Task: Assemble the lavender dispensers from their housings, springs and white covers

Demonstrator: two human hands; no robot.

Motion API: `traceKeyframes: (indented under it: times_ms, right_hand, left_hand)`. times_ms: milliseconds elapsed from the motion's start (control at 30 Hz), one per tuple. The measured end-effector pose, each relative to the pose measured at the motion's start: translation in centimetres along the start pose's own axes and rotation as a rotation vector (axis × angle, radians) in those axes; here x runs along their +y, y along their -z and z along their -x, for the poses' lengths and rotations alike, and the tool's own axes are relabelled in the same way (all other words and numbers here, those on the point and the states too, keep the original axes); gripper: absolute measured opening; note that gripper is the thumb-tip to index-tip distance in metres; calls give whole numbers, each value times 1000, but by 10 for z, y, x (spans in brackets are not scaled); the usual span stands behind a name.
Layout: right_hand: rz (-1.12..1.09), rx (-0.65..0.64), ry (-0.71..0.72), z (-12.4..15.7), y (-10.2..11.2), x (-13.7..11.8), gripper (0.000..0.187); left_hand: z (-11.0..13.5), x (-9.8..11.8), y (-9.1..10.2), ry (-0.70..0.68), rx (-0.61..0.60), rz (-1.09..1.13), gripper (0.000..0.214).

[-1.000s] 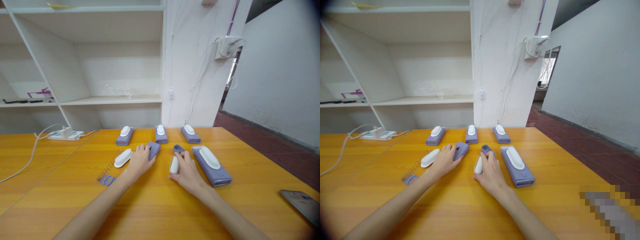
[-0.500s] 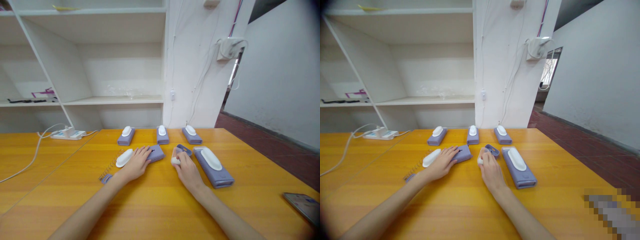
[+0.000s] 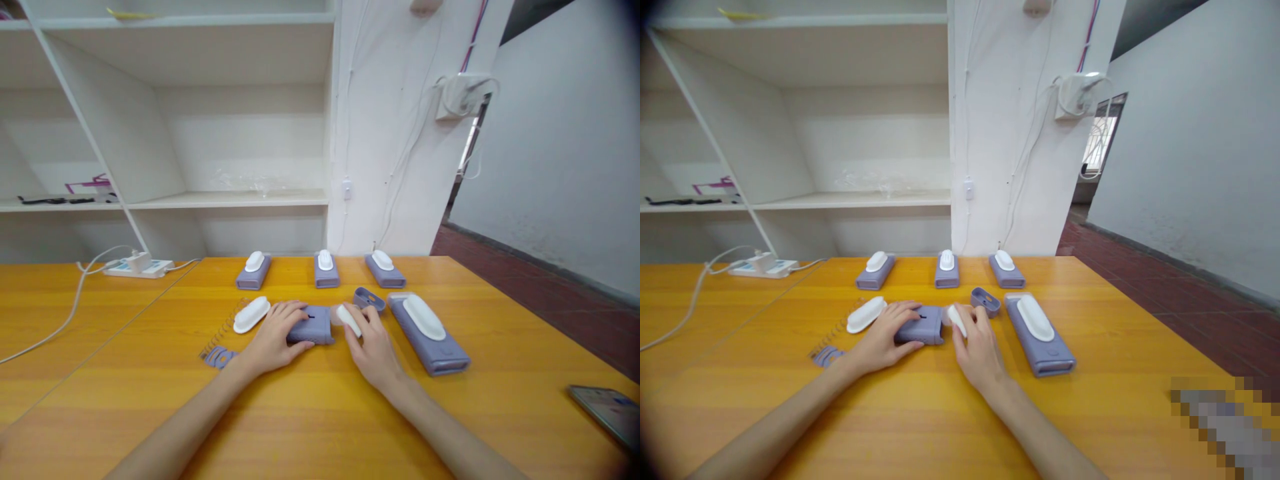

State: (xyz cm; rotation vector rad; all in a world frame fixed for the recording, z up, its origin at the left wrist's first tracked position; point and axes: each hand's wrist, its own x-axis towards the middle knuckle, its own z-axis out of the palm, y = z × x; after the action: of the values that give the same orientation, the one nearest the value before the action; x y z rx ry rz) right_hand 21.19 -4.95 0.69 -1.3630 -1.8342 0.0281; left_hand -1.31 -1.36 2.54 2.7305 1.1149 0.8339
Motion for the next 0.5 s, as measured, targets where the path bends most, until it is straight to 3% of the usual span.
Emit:
traceKeyframes:
  times_ms: [133,333,500]
  right_hand:
    - [-6,53,-128,-2,-6,10,37]
    - [-23,136,-121,-4,-1,13,38]
    - [-164,35,-95,0,4,4,38]
  left_hand:
    - [1,5,-4,8,10,-35,34]
    - [3,9,-9,13,29,-96,37]
    - [11,5,-7,-8,32,-113,36]
